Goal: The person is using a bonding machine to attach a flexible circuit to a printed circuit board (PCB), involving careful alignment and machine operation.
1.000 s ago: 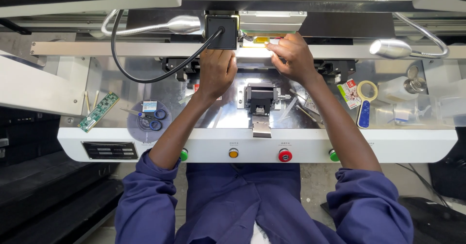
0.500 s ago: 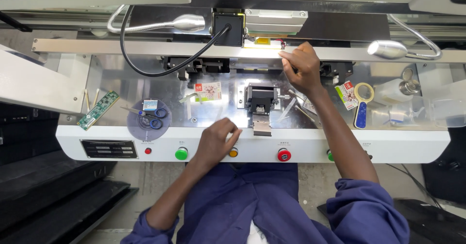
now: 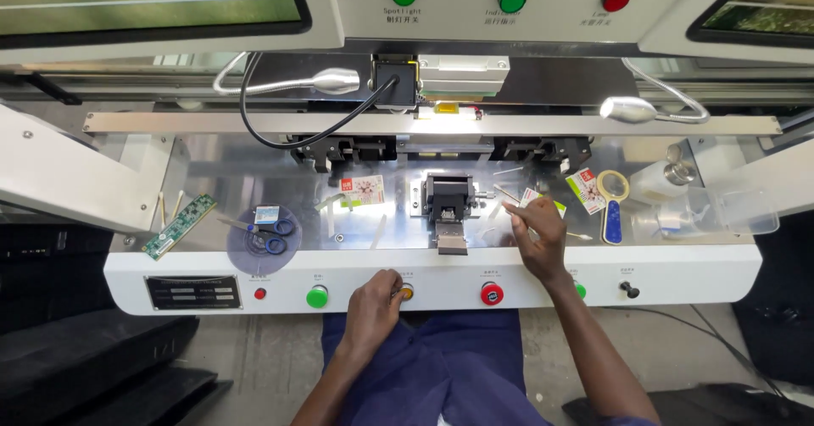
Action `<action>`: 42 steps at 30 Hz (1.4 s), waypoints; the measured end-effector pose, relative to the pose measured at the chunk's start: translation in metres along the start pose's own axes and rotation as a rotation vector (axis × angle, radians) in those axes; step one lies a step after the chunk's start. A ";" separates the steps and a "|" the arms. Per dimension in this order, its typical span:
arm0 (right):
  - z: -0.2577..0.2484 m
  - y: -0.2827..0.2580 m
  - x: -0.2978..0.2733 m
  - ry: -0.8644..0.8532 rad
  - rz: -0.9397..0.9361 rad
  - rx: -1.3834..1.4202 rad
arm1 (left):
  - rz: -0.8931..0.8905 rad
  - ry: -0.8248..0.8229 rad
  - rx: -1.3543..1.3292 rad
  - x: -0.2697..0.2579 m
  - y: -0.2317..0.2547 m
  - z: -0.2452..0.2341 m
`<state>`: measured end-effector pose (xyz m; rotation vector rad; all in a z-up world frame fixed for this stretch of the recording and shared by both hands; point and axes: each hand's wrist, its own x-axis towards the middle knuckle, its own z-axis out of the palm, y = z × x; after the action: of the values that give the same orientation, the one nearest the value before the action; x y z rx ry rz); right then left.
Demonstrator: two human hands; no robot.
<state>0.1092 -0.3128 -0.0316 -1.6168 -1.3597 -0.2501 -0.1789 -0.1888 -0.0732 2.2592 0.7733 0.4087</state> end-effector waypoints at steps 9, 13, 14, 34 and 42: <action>-0.003 -0.023 -0.040 0.035 0.230 0.071 | -0.039 -0.005 -0.060 0.010 0.020 -0.017; 0.000 -0.022 -0.042 0.045 0.248 0.094 | -0.036 -0.001 -0.146 0.009 0.009 -0.013; 0.000 -0.025 -0.041 0.044 0.278 0.115 | -0.058 -0.008 -0.193 0.009 0.010 -0.015; 0.019 -0.018 -0.043 0.070 0.383 0.028 | 0.053 -0.024 -0.090 0.002 -0.001 -0.003; -0.018 -0.051 0.037 0.058 0.092 0.042 | 0.111 0.009 -0.118 0.003 0.001 -0.003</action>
<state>0.0869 -0.3078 0.0302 -1.6198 -1.2354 -0.2107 -0.1781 -0.1859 -0.0698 2.1969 0.6141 0.5034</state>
